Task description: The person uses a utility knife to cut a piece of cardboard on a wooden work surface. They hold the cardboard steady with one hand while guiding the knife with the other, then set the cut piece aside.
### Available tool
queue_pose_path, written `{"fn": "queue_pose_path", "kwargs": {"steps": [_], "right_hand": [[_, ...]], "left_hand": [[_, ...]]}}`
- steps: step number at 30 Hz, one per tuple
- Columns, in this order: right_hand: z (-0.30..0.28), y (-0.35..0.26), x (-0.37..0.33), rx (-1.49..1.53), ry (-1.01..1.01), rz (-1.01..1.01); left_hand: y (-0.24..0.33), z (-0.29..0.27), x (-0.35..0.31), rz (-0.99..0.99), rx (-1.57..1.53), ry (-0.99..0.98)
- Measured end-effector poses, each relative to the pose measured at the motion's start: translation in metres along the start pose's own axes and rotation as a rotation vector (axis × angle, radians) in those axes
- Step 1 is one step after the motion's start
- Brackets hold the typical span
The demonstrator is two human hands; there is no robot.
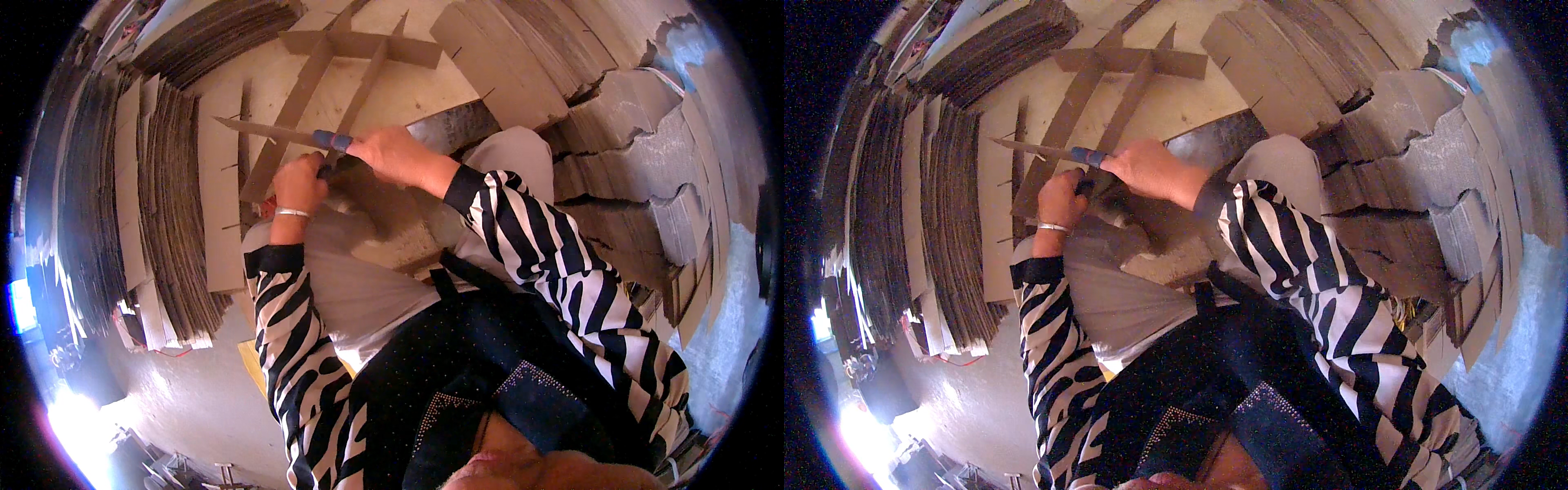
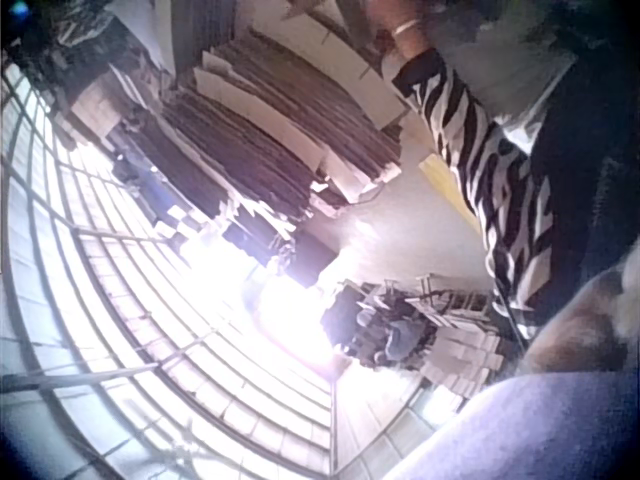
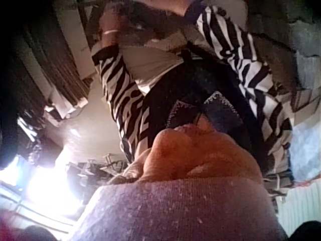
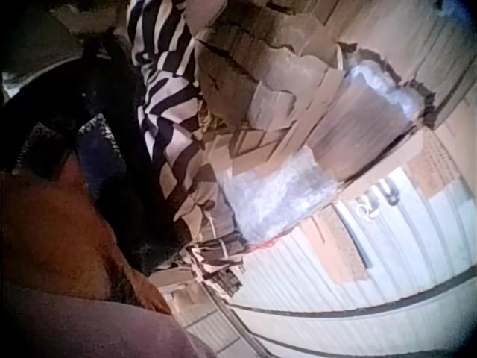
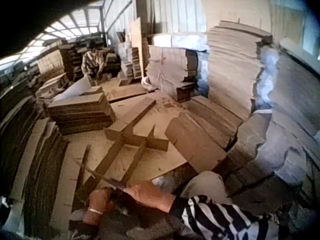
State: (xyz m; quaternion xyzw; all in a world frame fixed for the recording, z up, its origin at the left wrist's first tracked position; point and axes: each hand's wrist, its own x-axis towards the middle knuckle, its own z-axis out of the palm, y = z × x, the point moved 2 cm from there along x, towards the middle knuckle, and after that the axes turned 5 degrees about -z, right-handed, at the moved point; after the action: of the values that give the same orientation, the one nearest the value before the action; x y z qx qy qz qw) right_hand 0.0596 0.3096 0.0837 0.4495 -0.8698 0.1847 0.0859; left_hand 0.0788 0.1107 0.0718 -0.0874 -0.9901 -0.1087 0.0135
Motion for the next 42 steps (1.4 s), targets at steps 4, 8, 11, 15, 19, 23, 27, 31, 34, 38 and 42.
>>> {"fn": "queue_pose_path", "kwargs": {"steps": [4,8,11,15,19,23,27,31,34,38,42], "right_hand": [[0.008,0.011,-0.008,0.086,-0.004,0.023],[0.006,0.022,-0.019,0.101,0.09,0.002],[0.03,0.017,-0.018,0.13,-0.13,0.121],[0.024,0.016,-0.022,0.139,-0.115,0.18],[0.01,0.018,-0.03,0.1,0.042,0.056],[0.02,0.012,-0.029,0.124,-0.011,0.051],[0.026,0.001,-0.019,0.178,-0.055,0.059],[0.004,0.0,0.004,0.112,-0.186,0.247],[-0.029,0.023,-0.008,0.164,-0.085,0.308],[-0.097,0.095,-0.074,-0.082,0.32,0.447],[-0.097,0.156,-0.196,-0.592,-0.169,0.967]], "left_hand": [[-0.001,0.004,-0.002,0.047,-0.066,0.047],[0.014,0.007,0.015,0.124,-0.18,0.07],[-0.003,-0.005,0.001,0.126,-0.317,0.216],[-0.021,-0.043,-0.006,-0.059,-0.147,0.589],[-0.053,-0.016,0.014,-0.393,0.249,0.249],[-0.057,-0.009,0.018,-0.485,0.286,0.086],[-0.065,-0.011,0.009,-0.523,0.276,0.074],[-0.052,-0.005,0.036,-0.475,0.15,0.086],[-0.068,0.004,0.031,-0.463,0.015,0.202],[-0.065,-0.025,0.008,-0.392,0.047,0.35],[-0.037,-0.02,0.044,-0.319,0.04,0.34]]}}
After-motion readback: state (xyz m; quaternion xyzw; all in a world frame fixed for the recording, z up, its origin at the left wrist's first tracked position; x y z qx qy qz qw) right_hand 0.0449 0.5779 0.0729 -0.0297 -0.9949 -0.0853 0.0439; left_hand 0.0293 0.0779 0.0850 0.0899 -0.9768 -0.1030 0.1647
